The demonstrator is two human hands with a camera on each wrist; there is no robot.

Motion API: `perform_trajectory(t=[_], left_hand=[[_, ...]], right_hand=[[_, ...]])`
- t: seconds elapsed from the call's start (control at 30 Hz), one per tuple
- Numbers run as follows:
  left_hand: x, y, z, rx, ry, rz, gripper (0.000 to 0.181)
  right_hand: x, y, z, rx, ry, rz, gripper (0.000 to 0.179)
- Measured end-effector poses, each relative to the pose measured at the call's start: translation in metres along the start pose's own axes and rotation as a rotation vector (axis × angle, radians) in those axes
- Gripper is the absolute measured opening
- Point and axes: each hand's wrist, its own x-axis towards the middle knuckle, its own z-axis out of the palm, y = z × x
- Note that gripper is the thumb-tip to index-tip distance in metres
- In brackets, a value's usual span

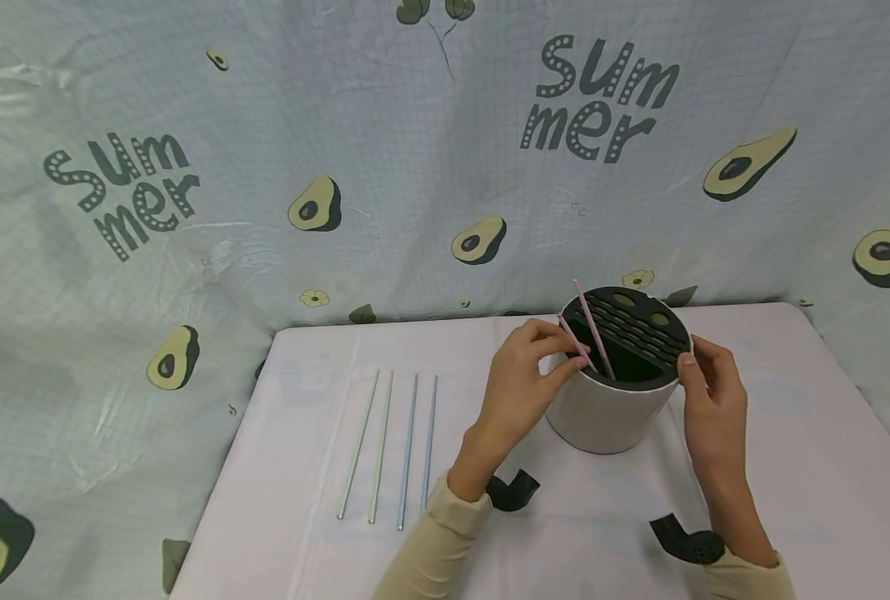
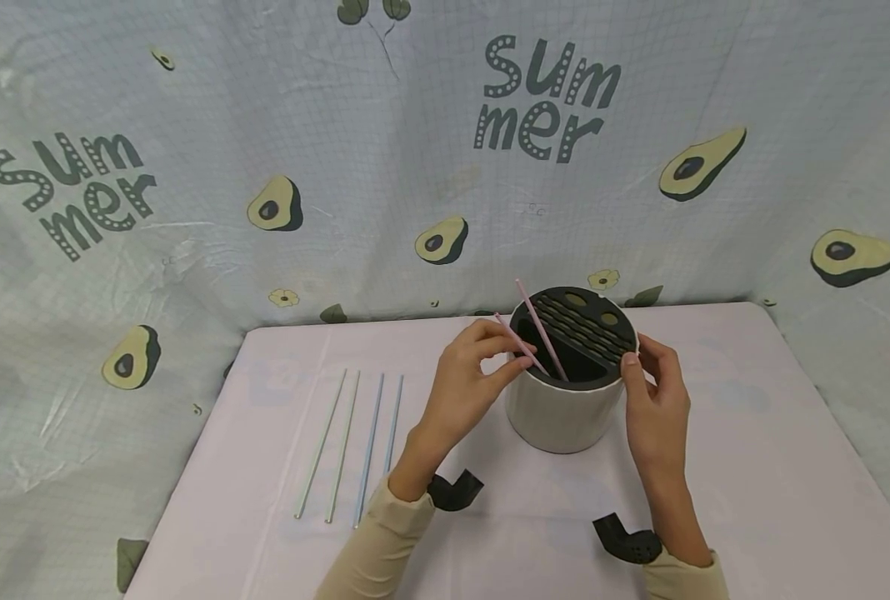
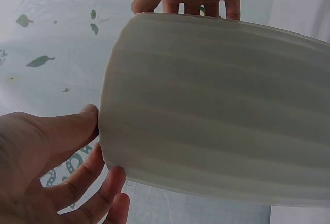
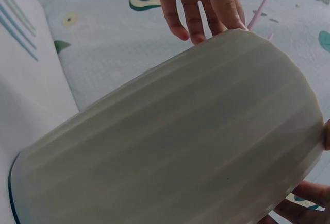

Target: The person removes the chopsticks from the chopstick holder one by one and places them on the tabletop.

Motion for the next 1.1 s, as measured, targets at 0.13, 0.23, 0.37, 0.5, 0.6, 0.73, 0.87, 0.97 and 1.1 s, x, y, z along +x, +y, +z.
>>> perform_trajectory(t=[0.13,0.23,0.37,0.5,0.6,0.73,0.87,0.97,1.1], left_hand=[[0.001,0.001,0.001,0.025,-0.006,0.004,0.014],[0.002,0.002,0.0,0.039,-0.003,0.009,0.014],[0.003,0.003,-0.002,-0.007,-0.008,-0.012,0.014],[0.005,0.004,-0.005,-0.12,-0.011,-0.042,0.014],[0.008,0.005,-0.008,-0.194,-0.011,-0.049,0.014],[0.012,0.008,-0.012,-0.267,-0.002,-0.033,0.015],[0.017,0.013,-0.015,-0.343,0.007,-0.01,0.016],[0.021,0.016,-0.018,-0.4,0.004,0.0,0.017],[0.026,0.02,-0.021,-0.471,0.0,-0.007,0.02]], right_hand=[[0.0,0.0,0.0,-0.003,0.003,-0.003,0.044],[0.0,0.0,-0.001,0.0,0.0,-0.003,0.044],[0.0,0.0,-0.001,0.001,-0.003,-0.008,0.044],[0.0,0.002,-0.001,0.003,-0.001,-0.014,0.044],[0.001,0.003,-0.001,0.009,0.0,-0.018,0.044],[0.002,0.004,-0.001,0.013,0.0,-0.023,0.043],[0.002,0.004,0.0,0.015,0.003,-0.024,0.043],[0.002,0.004,0.0,0.014,0.002,-0.023,0.043],[0.002,0.004,0.0,0.013,0.0,-0.019,0.043]])
